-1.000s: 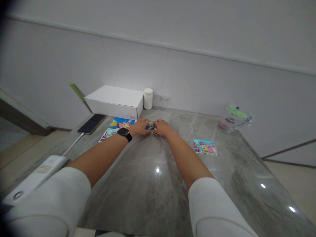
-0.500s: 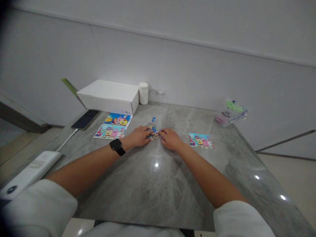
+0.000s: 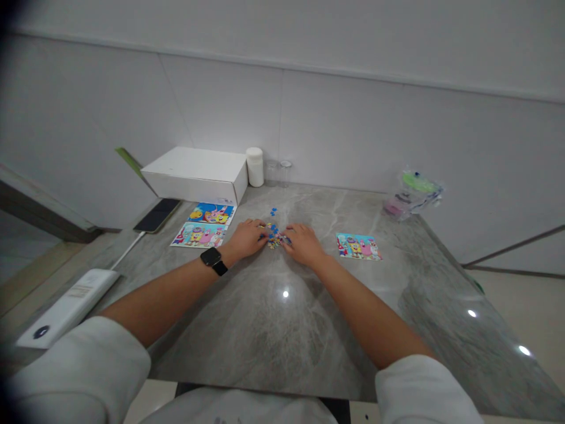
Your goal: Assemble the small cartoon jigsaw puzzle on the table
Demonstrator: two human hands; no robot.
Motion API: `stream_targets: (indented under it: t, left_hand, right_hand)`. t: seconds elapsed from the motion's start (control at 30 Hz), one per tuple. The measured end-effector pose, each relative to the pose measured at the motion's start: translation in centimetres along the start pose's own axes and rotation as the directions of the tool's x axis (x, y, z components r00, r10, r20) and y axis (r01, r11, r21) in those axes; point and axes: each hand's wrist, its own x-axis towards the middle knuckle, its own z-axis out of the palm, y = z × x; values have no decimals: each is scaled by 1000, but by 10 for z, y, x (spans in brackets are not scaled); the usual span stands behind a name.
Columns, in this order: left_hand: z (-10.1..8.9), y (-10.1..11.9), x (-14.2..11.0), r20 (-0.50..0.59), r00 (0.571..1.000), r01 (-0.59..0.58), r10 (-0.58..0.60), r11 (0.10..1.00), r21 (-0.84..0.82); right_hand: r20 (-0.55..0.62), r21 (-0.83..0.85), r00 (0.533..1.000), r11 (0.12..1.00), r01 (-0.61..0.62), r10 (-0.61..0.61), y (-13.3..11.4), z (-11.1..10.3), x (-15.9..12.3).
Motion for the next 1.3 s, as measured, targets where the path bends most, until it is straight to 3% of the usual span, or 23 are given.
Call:
stream_targets:
  t: [0.17, 0.33, 0.57, 0.67, 0.8, 0.9, 1.0, 1.1, 1.3]
  left_hand:
    - [3, -17, 14, -60, 985, 154, -161, 983, -99]
    - [9, -47, 30, -21, 943, 331, -333, 941, -67]
    - [7, -71, 25, -29, 915, 401, -402, 916, -23]
    - [1, -68, 18, -90, 927, 363, -364, 931, -24]
    - [-5, -51, 7, -133, 965, 222, -226, 974, -46]
    - [-8, -30, -4, -94, 993, 67, -73, 996, -66]
    - [-10, -7, -15, -52, 997, -69, 65, 995, -67]
    - [-7, 9, -20, -31, 994, -109, 108, 993, -33]
    - [1, 17, -11, 26, 993, -115, 115, 993, 16]
  right_hand:
    - [26, 33, 992, 992, 120, -121, -26, 7, 12]
    - [54, -20, 988, 989, 146, -145, -38, 8, 23]
    - [90, -124, 975, 969, 216, -205, -41, 3, 26]
    - [93, -118, 981, 976, 183, -173, -41, 4, 27]
    - [106, -109, 983, 981, 163, -152, -42, 4, 28]
    - [94, -81, 984, 984, 160, -152, -37, 1, 24]
    - [25, -40, 996, 996, 81, -80, -19, -8, 12]
    - [-32, -30, 999, 999, -27, 26, 3, -17, -7]
    - [55, -41, 998, 999, 28, -26, 11, -19, -39]
